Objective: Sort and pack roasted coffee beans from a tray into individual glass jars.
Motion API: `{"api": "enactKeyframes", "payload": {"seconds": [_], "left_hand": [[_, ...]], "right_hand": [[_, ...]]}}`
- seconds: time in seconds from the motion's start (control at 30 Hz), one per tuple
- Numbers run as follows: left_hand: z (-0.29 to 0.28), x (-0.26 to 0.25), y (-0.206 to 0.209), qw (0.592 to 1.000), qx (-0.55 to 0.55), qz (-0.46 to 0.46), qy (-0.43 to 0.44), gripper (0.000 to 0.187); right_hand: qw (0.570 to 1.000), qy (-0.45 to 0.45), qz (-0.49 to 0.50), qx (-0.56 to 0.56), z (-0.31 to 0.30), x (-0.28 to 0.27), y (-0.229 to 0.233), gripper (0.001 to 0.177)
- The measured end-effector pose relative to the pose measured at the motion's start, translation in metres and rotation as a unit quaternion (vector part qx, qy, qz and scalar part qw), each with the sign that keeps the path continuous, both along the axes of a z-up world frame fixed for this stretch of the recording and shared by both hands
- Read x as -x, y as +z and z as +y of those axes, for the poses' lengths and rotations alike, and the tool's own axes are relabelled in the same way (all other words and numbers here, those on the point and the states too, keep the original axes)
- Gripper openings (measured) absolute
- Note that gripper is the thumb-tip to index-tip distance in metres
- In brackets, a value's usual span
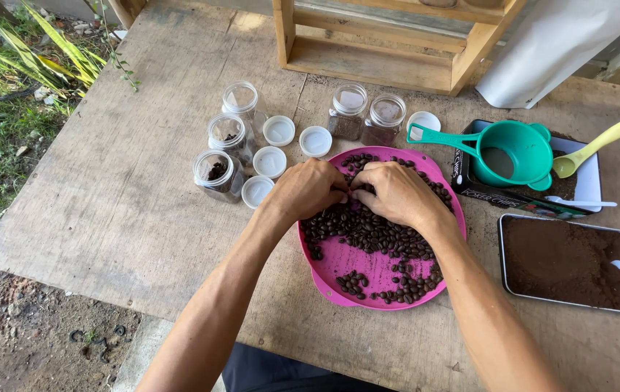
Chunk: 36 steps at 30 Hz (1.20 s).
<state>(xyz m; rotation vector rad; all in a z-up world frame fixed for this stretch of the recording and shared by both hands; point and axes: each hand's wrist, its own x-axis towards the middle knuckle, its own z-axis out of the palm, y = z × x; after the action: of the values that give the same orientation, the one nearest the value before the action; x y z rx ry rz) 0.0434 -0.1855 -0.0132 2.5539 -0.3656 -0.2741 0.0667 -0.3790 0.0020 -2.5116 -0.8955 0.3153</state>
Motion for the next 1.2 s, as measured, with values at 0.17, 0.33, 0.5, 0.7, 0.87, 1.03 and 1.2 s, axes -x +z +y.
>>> {"api": "enactKeyframes", "payload": {"seconds": [0.17, 0.33, 0.5, 0.7, 0.87, 1.03, 1.2], "left_hand": [[-0.002, -0.006, 0.014, 0.998, 0.032, -0.045, 0.004, 0.014], [0.002, -0.016, 0.023, 0.992, 0.042, -0.121, 0.008, 0.014], [0.01, -0.008, 0.038, 0.988, 0.05, -0.144, 0.036, 0.015], [0.037, 0.007, 0.05, 0.985, 0.03, -0.156, 0.069, 0.014], [0.074, 0.012, 0.039, 0.981, 0.009, -0.167, 0.098, 0.013], [0.109, 0.03, 0.041, 0.975, -0.013, -0.17, 0.14, 0.012], [0.139, 0.052, 0.044, 0.971, -0.014, -0.153, 0.184, 0.013]], "right_hand": [[0.998, 0.005, -0.051, -0.035, -0.004, -0.007, 0.004, 0.015], [0.993, -0.005, -0.109, -0.048, -0.004, -0.012, 0.024, 0.016], [0.988, -0.007, -0.133, -0.083, 0.006, -0.013, 0.031, 0.017], [0.981, 0.021, -0.157, -0.111, 0.032, -0.021, 0.022, 0.014], [0.976, 0.043, -0.161, -0.141, 0.07, -0.023, 0.015, 0.013], [0.968, 0.081, -0.162, -0.174, 0.11, -0.02, 0.015, 0.013], [0.966, 0.114, -0.146, -0.18, 0.148, -0.012, 0.022, 0.012]]}}
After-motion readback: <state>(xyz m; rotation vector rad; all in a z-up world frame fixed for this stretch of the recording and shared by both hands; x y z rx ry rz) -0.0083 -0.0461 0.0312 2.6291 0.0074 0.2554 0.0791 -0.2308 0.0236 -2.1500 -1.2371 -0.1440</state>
